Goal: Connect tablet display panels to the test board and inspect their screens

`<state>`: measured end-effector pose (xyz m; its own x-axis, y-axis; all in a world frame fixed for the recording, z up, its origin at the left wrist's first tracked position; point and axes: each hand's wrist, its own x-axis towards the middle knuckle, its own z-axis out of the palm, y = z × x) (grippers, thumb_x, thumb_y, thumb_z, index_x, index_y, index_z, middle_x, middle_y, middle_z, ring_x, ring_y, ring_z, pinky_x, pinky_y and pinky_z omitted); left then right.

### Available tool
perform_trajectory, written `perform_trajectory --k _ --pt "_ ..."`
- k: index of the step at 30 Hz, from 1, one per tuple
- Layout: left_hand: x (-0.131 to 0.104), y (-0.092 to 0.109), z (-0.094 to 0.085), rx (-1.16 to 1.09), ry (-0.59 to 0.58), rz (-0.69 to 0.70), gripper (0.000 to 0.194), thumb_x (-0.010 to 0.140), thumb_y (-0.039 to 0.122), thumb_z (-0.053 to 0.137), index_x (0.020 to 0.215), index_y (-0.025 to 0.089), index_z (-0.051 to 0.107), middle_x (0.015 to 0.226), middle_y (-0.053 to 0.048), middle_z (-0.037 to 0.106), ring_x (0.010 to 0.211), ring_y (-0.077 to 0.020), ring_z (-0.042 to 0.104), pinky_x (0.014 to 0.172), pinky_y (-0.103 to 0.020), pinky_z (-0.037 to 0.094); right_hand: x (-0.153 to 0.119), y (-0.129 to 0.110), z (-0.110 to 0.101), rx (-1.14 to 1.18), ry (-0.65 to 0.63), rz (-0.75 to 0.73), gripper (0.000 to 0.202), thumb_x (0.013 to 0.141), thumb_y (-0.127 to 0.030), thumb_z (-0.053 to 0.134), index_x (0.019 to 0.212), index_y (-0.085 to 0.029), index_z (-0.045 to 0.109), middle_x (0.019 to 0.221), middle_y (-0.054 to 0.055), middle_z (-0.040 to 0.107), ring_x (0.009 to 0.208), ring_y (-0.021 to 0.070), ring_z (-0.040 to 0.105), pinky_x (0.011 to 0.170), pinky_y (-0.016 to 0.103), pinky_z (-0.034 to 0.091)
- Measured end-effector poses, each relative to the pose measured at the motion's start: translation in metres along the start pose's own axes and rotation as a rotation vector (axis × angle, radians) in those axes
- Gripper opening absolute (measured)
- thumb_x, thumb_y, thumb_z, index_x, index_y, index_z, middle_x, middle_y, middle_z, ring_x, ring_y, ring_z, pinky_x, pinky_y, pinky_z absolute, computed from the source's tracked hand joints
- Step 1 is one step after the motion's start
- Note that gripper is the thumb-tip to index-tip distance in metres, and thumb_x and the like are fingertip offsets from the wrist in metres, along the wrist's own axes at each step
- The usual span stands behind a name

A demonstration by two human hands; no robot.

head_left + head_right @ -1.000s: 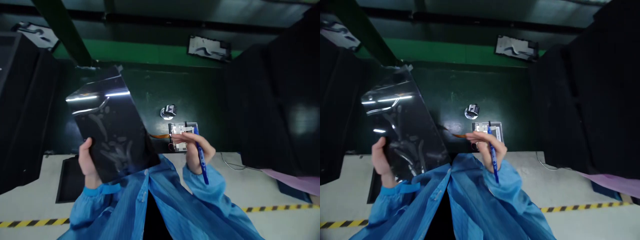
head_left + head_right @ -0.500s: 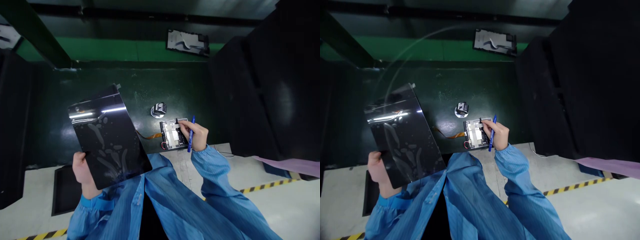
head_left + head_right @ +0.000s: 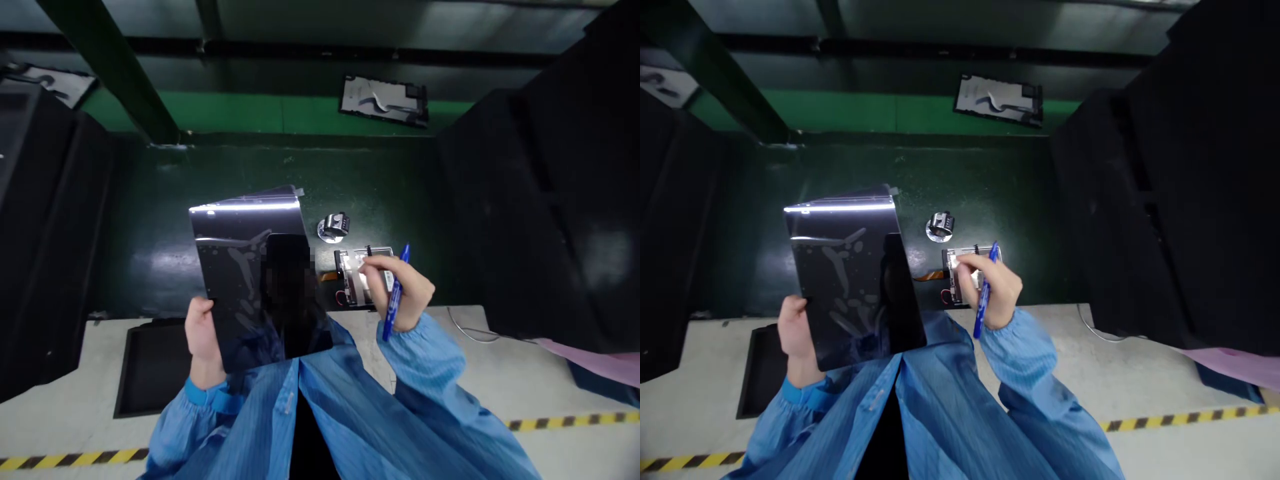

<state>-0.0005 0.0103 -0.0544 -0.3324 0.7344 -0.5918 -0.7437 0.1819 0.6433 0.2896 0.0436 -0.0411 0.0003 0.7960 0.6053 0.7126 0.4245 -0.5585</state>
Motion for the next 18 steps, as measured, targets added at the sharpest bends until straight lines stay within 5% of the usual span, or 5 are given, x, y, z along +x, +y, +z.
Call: perform_trajectory --k 3,7,14,18 --pt "-0.007 0.001 0.007 -0.005 0.072 -0.127 0.018 0.063 0.024 0.051 0.062 0.022 0.068 0.062 -0.002 0.072 0.091 -0.0305 0.075 0.084 -0.041 0.063 0.012 -0.033 0.004 0.231 -0.207 -0.200 0.023 0.092 -0.013 0.063 0.111 -0.024 0.065 0.109 0.005 0.079 0.097 0.0215 0.075 0.086 0.036 0.062" --pt "-0.013 0.004 0.012 -0.001 0.013 -0.290 0.029 0.060 0.028 0.048 0.072 0.020 0.073 0.069 -0.005 0.076 0.095 -0.0351 0.076 0.083 -0.049 0.063 0.024 -0.046 0.009 0.189 -0.449 -0.401 0.023 0.096 -0.021 0.063 0.119 -0.021 0.061 0.125 0.009 0.074 0.121 0.0239 0.066 0.104 0.045 0.054" --pt "-0.020 0.004 0.013 -0.070 -0.080 -0.289 0.039 0.057 0.025 0.050 0.086 0.018 0.076 0.093 -0.006 0.081 0.105 -0.0372 0.074 0.089 -0.050 0.062 0.022 -0.056 0.020 -0.043 -0.406 -0.431 0.018 0.098 -0.022 0.062 0.116 -0.020 0.062 0.129 0.010 0.073 0.126 0.0258 0.061 0.112 0.050 0.045" --pt "-0.025 0.004 0.021 -0.058 -0.200 -0.308 0.042 0.060 0.024 0.051 0.092 0.018 0.076 0.101 -0.006 0.081 0.112 -0.0379 0.071 0.096 -0.052 0.059 0.018 -0.070 0.027 0.119 -0.480 -0.520 0.022 0.102 -0.026 0.055 0.122 -0.019 0.062 0.131 0.008 0.072 0.130 0.0234 0.059 0.115 0.049 0.044"
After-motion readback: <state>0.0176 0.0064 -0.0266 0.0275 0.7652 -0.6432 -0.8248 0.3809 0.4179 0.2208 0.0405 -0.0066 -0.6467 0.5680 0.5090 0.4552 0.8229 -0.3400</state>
